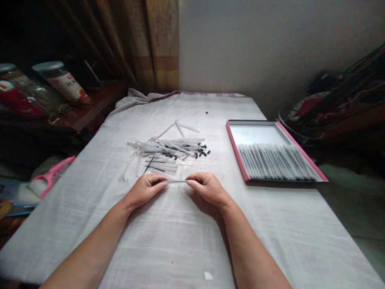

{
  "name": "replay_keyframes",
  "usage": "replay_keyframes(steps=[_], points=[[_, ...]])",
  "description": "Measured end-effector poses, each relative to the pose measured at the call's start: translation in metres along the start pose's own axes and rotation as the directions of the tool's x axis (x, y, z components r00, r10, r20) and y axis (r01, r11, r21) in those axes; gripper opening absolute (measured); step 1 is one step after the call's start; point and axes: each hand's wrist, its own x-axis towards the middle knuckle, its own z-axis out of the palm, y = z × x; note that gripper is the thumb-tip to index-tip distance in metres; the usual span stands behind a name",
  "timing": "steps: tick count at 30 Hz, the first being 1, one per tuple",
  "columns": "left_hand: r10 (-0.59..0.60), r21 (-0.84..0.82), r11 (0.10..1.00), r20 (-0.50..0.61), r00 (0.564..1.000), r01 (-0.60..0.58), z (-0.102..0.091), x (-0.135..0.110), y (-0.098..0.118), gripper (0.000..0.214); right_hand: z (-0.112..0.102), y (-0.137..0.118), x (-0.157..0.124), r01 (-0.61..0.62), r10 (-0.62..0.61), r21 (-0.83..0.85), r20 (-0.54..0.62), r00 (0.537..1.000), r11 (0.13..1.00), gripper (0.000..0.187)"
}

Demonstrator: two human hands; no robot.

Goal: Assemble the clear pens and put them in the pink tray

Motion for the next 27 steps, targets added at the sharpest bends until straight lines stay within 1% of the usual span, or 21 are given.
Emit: replay_keyframes(steps=[3,6,11,19,22,25,26,27], points=[[-0.01,-0.001,1.0,-0.005,1.0,0.01,0.001,0.0,-0.001,0.018,0.0,0.0,0.0,-0.013,0.014,-0.018,0.032,0.999,1.0,0.026],[-0.005,-0.004,1.0,0.004,1.0,0.005,0.002,0.001,0.0,0.018,0.0,0.0,0.001,-0.016,0.017,-0.023,0.039,0.999,1.0,0.027],[0.014,-0.003,1.0,0.023,1.0,-0.014,0.0,0.001,0.001,0.018,0.002,-0.002,0.002,0.011,-0.009,-0.031,0.059,0.998,0.999,0.027],[0.003,-0.004,1.0,-0.029,1.0,-0.003,0.003,0.003,-0.004,0.019,0.005,-0.002,0.002,0.028,-0.026,-0.035,0.069,0.997,0.999,0.027],[-0.019,-0.013,1.0,-0.07,0.997,0.018,0.005,0.005,-0.005,0.019,0.007,-0.005,0.002,0.024,-0.02,-0.088,0.047,0.999,0.996,0.027],[-0.043,-0.055,0.998,-0.076,0.996,0.039,0.007,0.006,-0.006,0.026,0.005,-0.008,0.0,0.042,-0.039,-0.23,0.017,0.999,0.972,0.024],[-0.056,-0.094,0.994,-0.071,0.996,0.049,0.007,0.006,-0.006,0.031,0.001,-0.008,-0.001,0.059,-0.068,-0.275,-0.024,0.997,0.96,0.023],[-0.07,-0.14,0.988,-0.066,0.995,0.06,0.007,0.006,-0.006,0.036,-0.005,-0.006,-0.003,0.075,-0.111,-0.308,-0.103,0.988,0.949,0.022]])
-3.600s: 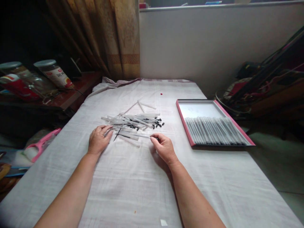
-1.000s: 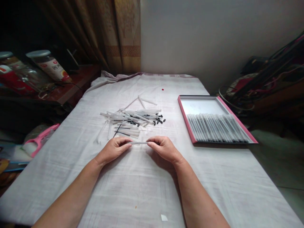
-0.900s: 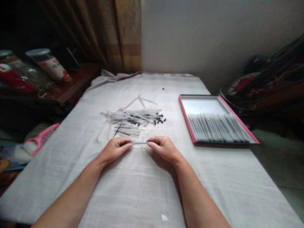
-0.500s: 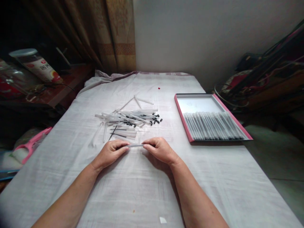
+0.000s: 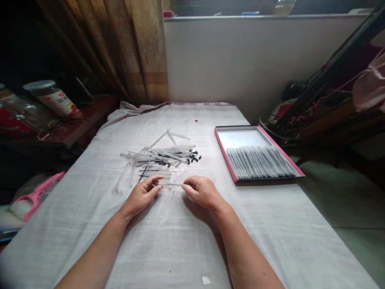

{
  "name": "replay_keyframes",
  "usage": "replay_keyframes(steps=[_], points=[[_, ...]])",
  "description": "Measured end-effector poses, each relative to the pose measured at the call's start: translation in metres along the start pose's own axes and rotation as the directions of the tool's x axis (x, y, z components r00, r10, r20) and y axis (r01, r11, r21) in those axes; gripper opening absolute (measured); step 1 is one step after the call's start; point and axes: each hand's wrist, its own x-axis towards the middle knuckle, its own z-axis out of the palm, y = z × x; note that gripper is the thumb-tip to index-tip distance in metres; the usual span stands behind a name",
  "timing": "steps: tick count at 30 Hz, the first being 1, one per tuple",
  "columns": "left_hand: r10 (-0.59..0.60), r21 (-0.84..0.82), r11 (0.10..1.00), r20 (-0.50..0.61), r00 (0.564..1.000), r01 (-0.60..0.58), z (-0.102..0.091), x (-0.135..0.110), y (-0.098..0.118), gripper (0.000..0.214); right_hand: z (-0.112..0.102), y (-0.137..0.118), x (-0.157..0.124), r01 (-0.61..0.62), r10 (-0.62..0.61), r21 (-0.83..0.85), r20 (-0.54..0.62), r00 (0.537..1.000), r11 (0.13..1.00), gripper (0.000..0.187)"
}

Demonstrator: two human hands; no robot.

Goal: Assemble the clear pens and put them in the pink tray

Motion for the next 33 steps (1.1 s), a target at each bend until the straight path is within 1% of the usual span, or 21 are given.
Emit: replay_keyframes(steps=[1,2,3,4,5,6,8,10,11,13,15,17,22,24,26,27,29,31,32,33], points=[[-0.015,-0.046,0.999,0.001,1.0,0.015,0.0,0.0,0.0,0.041,-0.008,0.005,-0.002,0.008,-0.012,-0.026,-0.126,0.992,1.0,0.022],[-0.028,-0.085,0.996,0.002,1.0,0.028,-0.001,0.0,0.0,0.044,-0.017,0.012,-0.004,0.0,-0.012,-0.041,-0.281,0.96,0.999,0.023],[-0.036,-0.107,0.994,0.003,0.999,0.036,-0.001,0.0,0.0,0.044,-0.028,0.022,-0.006,-0.039,0.007,-0.06,-0.463,0.887,0.997,0.026],[-0.039,-0.108,0.993,0.004,0.999,0.039,-0.001,0.0,0.0,0.043,-0.041,0.033,-0.008,-0.112,0.023,-0.107,-0.617,0.786,0.988,0.028],[-0.034,-0.092,0.995,0.004,0.999,0.034,-0.001,0.0,0.001,0.041,-0.053,0.045,-0.01,-0.202,0.025,-0.158,-0.726,0.687,0.967,0.028],[-0.025,-0.066,0.997,-0.001,1.0,0.024,-0.001,0.001,0.001,0.039,-0.064,0.056,-0.013,-0.292,0.019,-0.209,-0.783,0.622,0.933,0.028],[-0.009,-0.011,1.0,-0.011,1.0,0.009,-0.001,0.001,0.002,0.034,-0.083,0.078,-0.017,-0.482,0.045,-0.268,-0.838,0.543,0.834,0.025],[-0.009,0.021,1.0,-0.021,1.0,0.009,0.0,0.001,0.003,0.032,-0.092,0.093,-0.018,-0.624,0.102,-0.268,-0.865,0.492,0.734,0.022],[-0.01,0.028,1.0,-0.024,1.0,0.011,0.0,0.001,0.003,0.032,-0.093,0.097,-0.018,-0.668,0.125,-0.262,-0.873,0.472,0.697,0.022],[-0.007,0.035,0.999,-0.025,1.0,0.007,0.001,0.001,0.004,0.033,-0.092,0.101,-0.018,-0.709,0.141,-0.255,-0.883,0.448,0.658,0.022],[-0.007,0.037,0.999,-0.022,1.0,0.008,0.001,0.0,0.004,0.033,-0.088,0.101,-0.017,-0.716,0.131,-0.265,-0.885,0.446,0.646,0.023],[-0.013,0.037,0.999,-0.023,1.0,0.014,0.0,0.0,0.004,0.033,-0.085,0.101,-0.017,-0.714,0.121,-0.281,-0.882,0.456,0.642,0.024],[-0.012,0.015,1.0,-0.019,1.0,0.013,0.0,0.0,0.004,0.031,-0.086,0.101,-0.022,-0.676,0.088,-0.316,-0.867,0.491,0.666,0.026],[-0.008,0.007,1.0,-0.019,1.0,0.008,0.0,0.0,0.003,0.031,-0.086,0.096,-0.023,-0.648,0.049,-0.339,-0.863,0.502,0.682,0.028],[-0.005,0.009,1.0,-0.022,1.0,0.005,0.0,0.0,0.002,0.03,-0.084,0.087,-0.021,-0.599,-0.004,-0.38,-0.846,0.532,0.705,0.029],[-0.005,0.011,1.0,-0.022,1.0,0.005,0.0,0.0,0.002,0.03,-0.08,0.08,-0.018,-0.559,-0.032,-0.409,-0.826,0.563,0.721,0.029],[-0.006,0.006,1.0,-0.023,1.0,0.006,0.0,0.0,0.002,0.03,-0.07,0.065,-0.009,-0.443,-0.081,-0.471,-0.749,0.658,0.763,0.028],[-0.009,-0.006,1.0,-0.022,1.0,0.009,0.0,0.0,0.003,0.029,-0.056,0.05,0.005,-0.278,-0.114,-0.512,-0.608,0.786,0.812,0.028],[-0.01,-0.014,1.0,-0.02,1.0,0.01,0.0,0.0,0.003,0.029,-0.047,0.043,0.013,-0.206,-0.12,-0.515,-0.53,0.839,0.832,0.027],[-0.01,-0.023,1.0,-0.018,1.0,0.01,0.0,0.0,0.003,0.029,-0.039,0.037,0.022,-0.158,-0.117,-0.511,-0.465,0.878,0.845,0.027]])
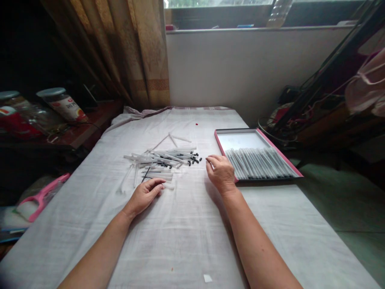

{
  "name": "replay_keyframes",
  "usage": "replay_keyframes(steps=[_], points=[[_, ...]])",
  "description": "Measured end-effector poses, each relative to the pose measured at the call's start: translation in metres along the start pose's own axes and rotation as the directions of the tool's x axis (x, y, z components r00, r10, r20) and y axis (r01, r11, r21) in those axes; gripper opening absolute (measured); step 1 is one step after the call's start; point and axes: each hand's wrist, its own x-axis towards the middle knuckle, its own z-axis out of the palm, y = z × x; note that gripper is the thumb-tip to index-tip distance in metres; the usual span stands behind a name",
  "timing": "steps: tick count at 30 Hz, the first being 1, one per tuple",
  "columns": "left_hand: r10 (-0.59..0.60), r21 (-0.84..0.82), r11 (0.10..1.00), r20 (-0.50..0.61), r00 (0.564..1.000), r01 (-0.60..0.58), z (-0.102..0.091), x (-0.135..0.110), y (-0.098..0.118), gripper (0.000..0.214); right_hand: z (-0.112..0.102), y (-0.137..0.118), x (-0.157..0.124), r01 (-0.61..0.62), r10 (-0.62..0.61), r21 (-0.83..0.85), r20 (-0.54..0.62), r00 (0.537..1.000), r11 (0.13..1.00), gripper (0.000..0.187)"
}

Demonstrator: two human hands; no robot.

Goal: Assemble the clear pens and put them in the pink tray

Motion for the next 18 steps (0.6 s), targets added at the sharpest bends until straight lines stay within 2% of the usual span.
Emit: replay_keyframes(steps=[2,5,11,14,18], points=[[-0.001,-0.019,1.0,-0.002,1.0,0.001,0.001,0.001,-0.001,0.03,0.014,-0.017,0.011,0.011,-0.013,0.016,0.112,0.994,1.0,0.028],[-0.003,-0.054,0.999,-0.017,1.0,0.002,0.002,0.002,-0.003,0.032,0.033,-0.032,0.027,-0.028,0.035,-0.038,0.197,0.98,0.999,0.029],[0.013,-0.072,0.997,-0.043,0.999,-0.016,0.003,0.003,-0.003,0.03,0.051,-0.036,0.046,-0.021,0.064,-0.143,0.307,0.95,0.989,0.027],[0.015,-0.076,0.997,-0.041,0.999,-0.019,0.004,0.003,-0.003,0.03,0.05,-0.037,0.048,-0.025,0.067,-0.139,0.308,0.949,0.99,0.026],[0.03,-0.066,0.997,-0.04,0.999,-0.033,0.004,0.003,-0.005,0.03,0.043,-0.037,0.042,-0.106,0.109,-0.022,0.211,0.971,0.994,0.024]])
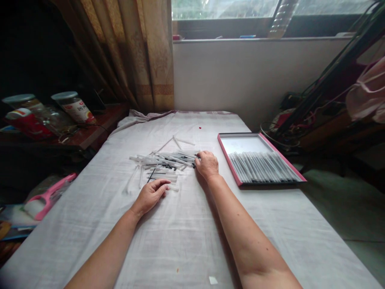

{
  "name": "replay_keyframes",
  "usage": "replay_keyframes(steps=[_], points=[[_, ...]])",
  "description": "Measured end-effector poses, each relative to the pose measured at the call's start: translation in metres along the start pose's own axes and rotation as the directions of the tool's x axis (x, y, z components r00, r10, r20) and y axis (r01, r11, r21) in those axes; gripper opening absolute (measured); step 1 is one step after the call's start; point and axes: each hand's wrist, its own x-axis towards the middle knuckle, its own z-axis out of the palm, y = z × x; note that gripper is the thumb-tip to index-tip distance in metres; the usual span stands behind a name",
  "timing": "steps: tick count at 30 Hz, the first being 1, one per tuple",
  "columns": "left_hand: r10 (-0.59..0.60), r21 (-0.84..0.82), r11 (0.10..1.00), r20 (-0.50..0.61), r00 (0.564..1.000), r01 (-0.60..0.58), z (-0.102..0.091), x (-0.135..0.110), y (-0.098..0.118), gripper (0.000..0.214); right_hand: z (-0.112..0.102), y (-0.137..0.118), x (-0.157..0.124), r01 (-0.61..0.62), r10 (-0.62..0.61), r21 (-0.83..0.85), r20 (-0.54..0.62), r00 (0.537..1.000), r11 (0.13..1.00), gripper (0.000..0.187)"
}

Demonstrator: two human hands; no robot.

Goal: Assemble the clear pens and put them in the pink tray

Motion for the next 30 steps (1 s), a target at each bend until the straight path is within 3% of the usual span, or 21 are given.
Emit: replay_keyframes(steps=[3,6,9,12,15,18,21,23,25,26,30], points=[[0.025,0.056,0.998,0.005,1.0,-0.025,0.0,-0.001,-0.001,0.029,-0.005,0.001,-0.016,-0.061,0.084,0.257,-0.079,0.993,0.964,0.023],[0.154,0.192,0.971,-0.039,0.987,-0.144,0.001,-0.004,0.001,0.026,-0.008,-0.001,-0.04,-0.114,0.185,0.558,-0.072,0.98,0.822,0.024],[0.392,0.402,0.861,-0.137,0.91,-0.311,0.002,-0.005,0.006,0.029,-0.01,-0.011,-0.065,-0.129,0.18,0.756,0.015,0.984,0.642,0.024],[0.538,0.551,0.734,-0.113,0.835,-0.398,0.004,-0.006,0.01,0.037,-0.01,-0.026,-0.084,-0.187,0.115,0.834,0.149,0.982,0.52,0.023],[0.531,0.57,0.684,0.039,0.847,-0.455,0.005,-0.007,0.01,0.034,-0.01,-0.039,-0.09,-0.224,0.068,0.865,0.217,0.974,0.45,0.025],[0.457,0.549,0.718,0.091,0.885,-0.427,0.006,-0.009,0.006,0.031,-0.008,-0.039,-0.083,-0.231,0.001,0.88,0.254,0.967,0.415,0.03],[0.399,0.515,0.78,0.03,0.917,-0.356,0.007,-0.009,0.002,0.03,-0.006,-0.023,-0.062,-0.176,-0.042,0.845,0.228,0.973,0.505,0.035],[0.373,0.495,0.808,-0.006,0.928,-0.321,0.007,-0.008,0.001,0.03,-0.005,-0.008,-0.043,-0.12,0.035,0.718,0.133,0.991,0.686,0.033],[0.353,0.475,0.827,-0.023,0.935,-0.3,0.007,-0.006,0.0,0.028,-0.005,0.005,-0.025,-0.124,0.109,0.453,0.059,0.992,0.883,0.026],[0.345,0.465,0.835,-0.025,0.938,-0.295,0.007,-0.006,0.0,0.027,-0.006,0.01,-0.017,-0.128,0.119,0.31,0.047,0.992,0.942,0.025],[0.33,0.428,0.857,-0.026,0.944,-0.288,0.007,-0.004,0.0,0.026,-0.009,0.016,0.003,-0.085,0.096,-0.088,0.129,0.987,0.993,0.027]])
